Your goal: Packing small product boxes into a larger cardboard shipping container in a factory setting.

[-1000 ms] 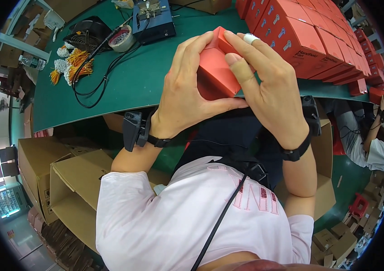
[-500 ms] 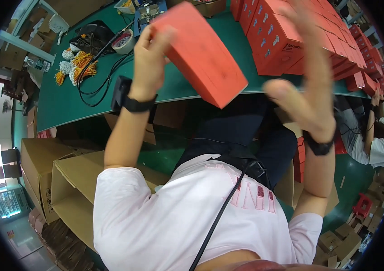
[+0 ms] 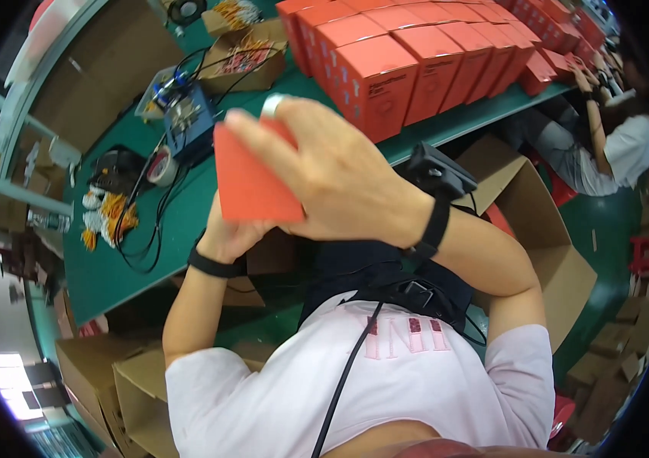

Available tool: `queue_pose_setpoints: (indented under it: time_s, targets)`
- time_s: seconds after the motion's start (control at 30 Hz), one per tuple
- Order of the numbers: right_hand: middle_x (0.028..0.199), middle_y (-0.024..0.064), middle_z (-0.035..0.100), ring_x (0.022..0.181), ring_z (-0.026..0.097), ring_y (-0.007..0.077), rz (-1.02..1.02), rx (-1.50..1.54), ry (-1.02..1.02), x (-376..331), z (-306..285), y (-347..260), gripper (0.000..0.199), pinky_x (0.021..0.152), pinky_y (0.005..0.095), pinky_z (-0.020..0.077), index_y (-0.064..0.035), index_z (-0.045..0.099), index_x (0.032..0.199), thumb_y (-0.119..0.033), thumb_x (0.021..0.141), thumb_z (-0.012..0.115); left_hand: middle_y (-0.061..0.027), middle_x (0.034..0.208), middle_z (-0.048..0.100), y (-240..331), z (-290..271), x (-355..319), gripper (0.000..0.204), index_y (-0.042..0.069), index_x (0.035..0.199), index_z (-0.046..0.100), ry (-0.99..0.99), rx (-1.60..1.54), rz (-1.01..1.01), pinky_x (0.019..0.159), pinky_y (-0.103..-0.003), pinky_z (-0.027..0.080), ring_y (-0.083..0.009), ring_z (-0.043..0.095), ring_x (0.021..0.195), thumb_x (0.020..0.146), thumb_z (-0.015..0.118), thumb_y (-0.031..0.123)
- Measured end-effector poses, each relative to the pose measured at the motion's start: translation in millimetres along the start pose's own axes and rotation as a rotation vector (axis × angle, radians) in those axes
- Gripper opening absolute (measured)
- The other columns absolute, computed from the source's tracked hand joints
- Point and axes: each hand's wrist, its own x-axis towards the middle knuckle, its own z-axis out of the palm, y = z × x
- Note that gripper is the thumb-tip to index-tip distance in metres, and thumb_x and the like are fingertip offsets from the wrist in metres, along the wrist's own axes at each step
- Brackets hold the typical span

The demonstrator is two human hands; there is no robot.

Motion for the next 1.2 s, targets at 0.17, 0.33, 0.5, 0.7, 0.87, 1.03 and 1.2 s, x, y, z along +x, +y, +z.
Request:
queue_pose_setpoints:
  time_s: [0.17, 0.33, 0.5, 0.7, 0.87, 1.03, 1.2]
  targets:
    - [0.106, 0.0216, 0.049, 0.096, 0.055, 0.0361, 0.25, -0.205, 0.196, 17.2, 24.0, 24.3, 0.085, 0.079, 0.0411, 0.0484, -0.0002, 0.045, 0.135, -0.027, 0.061, 0.08, -0.0225, 0.148, 0.035, -24.5, -4.6, 10.5, 0.081, 0.004, 0.153, 0.012, 0.445, 0.287, 0.085, 0.108, -0.045, 0.036, -0.0327, 0.044, 0.132, 0.091, 0.064, 0.012]
    - [0.106, 0.0219, 0.05, 0.095, 0.055, 0.0361, 0.363, -0.303, 0.197, 27.0, 36.2, 26.3, 0.087, 0.078, 0.0429, 0.0449, -0.0001, 0.047, 0.135, -0.035, 0.062, 0.079, -0.0246, 0.151, 0.028, -44.5, 7.0, 46.8, 0.107, -0.001, 0.152, 0.01, 0.434, 0.723, 0.345, 0.113, -0.041, 0.027, -0.0336, 0.032, 0.14, 0.075, 0.083, 0.018]
    - [0.112, 0.0217, 0.053, 0.097, 0.057, 0.0375, 0.425, -0.181, 0.21, -1.3, 20.7, -5.6, 0.085, 0.088, 0.0445, 0.047, -0.0007, 0.049, 0.133, -0.036, 0.063, 0.082, -0.0197, 0.128, 0.054, -60.3, 22.3, 60.0, 0.073, -0.004, 0.134, 0.04, 0.594, 0.719, 0.6, 0.097, -0.043, 0.043, -0.0319, 0.056, 0.115, 0.076, 0.079, 0.018]
    - [0.139, 0.0229, 0.036, 0.125, 0.045, 0.0321, 0.474, -0.04, 0.339, -94.9, -24.7, -6.8, 0.127, 0.105, 0.0457, 0.0374, 0.0049, 0.003, 0.15, -0.035, 0.066, 0.089, -0.0191, 0.124, 0.053, -90.6, 85.3, 64.2, 0.086, 0.0, 0.137, 0.038, 0.214, 0.653, 0.483, 0.094, -0.041, 0.046, -0.0346, 0.057, 0.112, 0.067, 0.084, 0.017]
    - [0.149, 0.0213, 0.024, 0.133, 0.038, 0.0278, 0.748, -0.156, 0.488, -117.7, -16.4, 56.4, 0.129, 0.107, 0.0407, 0.0365, 0.0029, -0.001, 0.151, -0.019, 0.063, 0.091, -0.0275, 0.138, 0.031, -113.6, 115.3, 117.2, 0.111, -0.001, 0.151, 0.017, 0.578, 1.132, 0.667, 0.105, -0.048, 0.033, -0.0421, 0.037, 0.124, 0.065, 0.085, 0.016]
    - [0.144, 0.027, 0.035, 0.129, 0.044, 0.0336, 0.673, 0.061, 0.467, -111.8, -0.6, 81.1, 0.128, 0.105, 0.0397, 0.0392, 0.004, 0.006, 0.151, -0.029, 0.062, 0.091, -0.0338, 0.153, 0.013, -127.5, 89.8, 127.5, 0.12, -0.005, 0.15, 0.003, 0.474, 0.995, 0.436, 0.116, -0.047, 0.023, -0.0466, 0.018, 0.142, 0.066, 0.086, 0.016]
    - [0.126, 0.0197, 0.058, 0.116, 0.058, 0.029, 0.909, 0.333, 0.297, -157.7, 4.7, 69.2, 0.092, 0.099, 0.0378, 0.0441, 0.0028, 0.031, 0.143, -0.022, 0.072, 0.083, -0.0333, 0.153, 0.015, -128.2, 90.2, 121.8, 0.118, -0.005, 0.15, -0.001, 0.392, 0.93, 0.346, 0.115, -0.046, 0.025, -0.0447, 0.021, 0.142, 0.071, 0.084, 0.017]
